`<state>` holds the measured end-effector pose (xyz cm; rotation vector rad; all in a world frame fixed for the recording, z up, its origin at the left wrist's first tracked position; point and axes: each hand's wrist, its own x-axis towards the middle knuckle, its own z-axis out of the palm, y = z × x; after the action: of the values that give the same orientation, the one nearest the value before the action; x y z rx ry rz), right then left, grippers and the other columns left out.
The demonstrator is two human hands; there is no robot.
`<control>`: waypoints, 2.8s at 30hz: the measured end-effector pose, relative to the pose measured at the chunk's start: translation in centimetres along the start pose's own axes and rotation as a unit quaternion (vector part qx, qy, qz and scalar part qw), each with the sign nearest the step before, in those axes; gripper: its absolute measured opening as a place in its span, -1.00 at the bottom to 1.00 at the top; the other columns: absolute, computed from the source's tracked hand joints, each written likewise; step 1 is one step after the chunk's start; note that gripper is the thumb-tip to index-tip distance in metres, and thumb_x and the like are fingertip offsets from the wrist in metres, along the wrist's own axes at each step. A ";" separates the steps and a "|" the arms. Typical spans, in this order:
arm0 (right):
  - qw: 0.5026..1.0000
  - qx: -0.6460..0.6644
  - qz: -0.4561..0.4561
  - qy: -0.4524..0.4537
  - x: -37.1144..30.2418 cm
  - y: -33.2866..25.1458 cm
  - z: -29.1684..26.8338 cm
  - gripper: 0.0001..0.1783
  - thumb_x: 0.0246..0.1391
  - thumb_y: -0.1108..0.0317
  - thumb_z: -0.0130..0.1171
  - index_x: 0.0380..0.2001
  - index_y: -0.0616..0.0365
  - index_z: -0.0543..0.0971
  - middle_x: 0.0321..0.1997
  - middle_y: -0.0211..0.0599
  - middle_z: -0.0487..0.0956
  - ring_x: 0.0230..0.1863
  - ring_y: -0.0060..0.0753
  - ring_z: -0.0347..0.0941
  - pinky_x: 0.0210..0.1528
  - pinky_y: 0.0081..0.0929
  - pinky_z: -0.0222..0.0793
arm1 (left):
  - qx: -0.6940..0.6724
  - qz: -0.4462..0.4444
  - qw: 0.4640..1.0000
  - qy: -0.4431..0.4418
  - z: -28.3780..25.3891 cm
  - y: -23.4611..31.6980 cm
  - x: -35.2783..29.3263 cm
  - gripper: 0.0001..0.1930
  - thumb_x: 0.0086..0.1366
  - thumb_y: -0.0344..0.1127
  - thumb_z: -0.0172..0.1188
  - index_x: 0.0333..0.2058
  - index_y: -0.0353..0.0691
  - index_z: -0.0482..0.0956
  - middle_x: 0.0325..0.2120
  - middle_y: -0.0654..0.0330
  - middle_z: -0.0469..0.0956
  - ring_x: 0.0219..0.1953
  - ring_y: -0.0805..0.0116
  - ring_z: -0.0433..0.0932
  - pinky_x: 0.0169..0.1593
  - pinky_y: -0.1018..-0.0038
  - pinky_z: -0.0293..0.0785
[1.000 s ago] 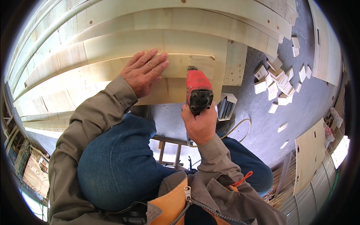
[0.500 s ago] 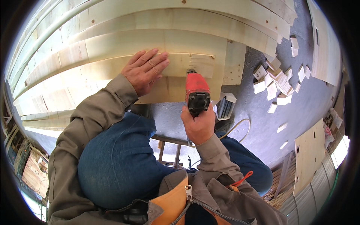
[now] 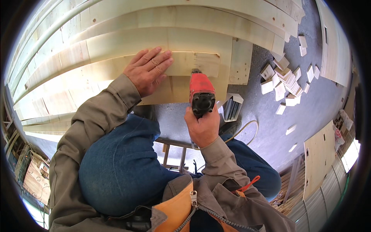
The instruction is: The person repeatedly picks up small wooden blocks and places them onto a curved wooden panel structure. They use a red pneumatic nail gun to fasten each block in place, then retrieve the next block from a nearby pile.
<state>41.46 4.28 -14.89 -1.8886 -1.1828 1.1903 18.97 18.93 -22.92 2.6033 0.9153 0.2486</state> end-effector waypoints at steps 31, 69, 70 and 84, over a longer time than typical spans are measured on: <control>1.000 0.004 0.023 -0.008 -1.4 0.1 0.0 -0.41 0.00 0.46 0.34 0.16 0.20 0.51 0.00 -0.02 0.57 -0.04 0.11 0.57 0.03 -0.15 0.54 | -0.003 0.000 1.000 -0.004 0.1 0.0 -0.1 -0.40 0.36 -0.23 0.34 0.37 -0.04 0.50 0.45 0.25 0.40 0.50 0.13 0.31 0.54 0.10 0.19; 0.955 0.148 0.170 0.194 -7.4 3.4 -23.1 -0.65 0.26 0.39 0.29 0.07 0.30 0.57 -0.41 -0.25 0.60 -0.54 -0.43 0.52 -0.48 -0.39 0.54 | 0.008 -0.039 0.999 0.028 -1.4 1.8 -1.7 -0.34 0.39 -0.13 0.31 0.41 -0.14 0.41 0.48 0.08 0.32 0.52 0.01 0.26 0.53 0.03 0.15; 0.951 0.157 0.170 0.204 -7.8 5.2 -25.6 -0.64 0.27 0.38 0.28 0.08 0.31 0.57 -0.41 -0.22 0.60 -0.56 -0.41 0.51 -0.49 -0.38 0.55 | -0.003 -0.052 0.998 0.032 -1.7 1.9 -2.2 -0.33 0.38 -0.13 0.32 0.41 -0.16 0.41 0.48 0.05 0.31 0.52 0.00 0.25 0.53 0.03 0.15; 0.755 0.547 0.179 0.315 -10.5 33.1 -30.3 -0.62 0.17 0.35 0.30 0.04 0.22 0.57 -0.06 -0.14 0.65 -0.38 -0.46 0.51 -0.28 -0.45 0.57 | -0.044 -0.190 0.977 0.087 -0.6 3.1 -20.3 -0.28 0.20 -0.38 0.44 0.36 -0.29 0.48 0.36 -0.10 0.47 0.38 -0.09 0.46 0.41 0.13 0.39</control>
<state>79.02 -20.04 -26.03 -1.3338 0.2950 0.9277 4.87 4.00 -21.98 2.2930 1.4049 0.4051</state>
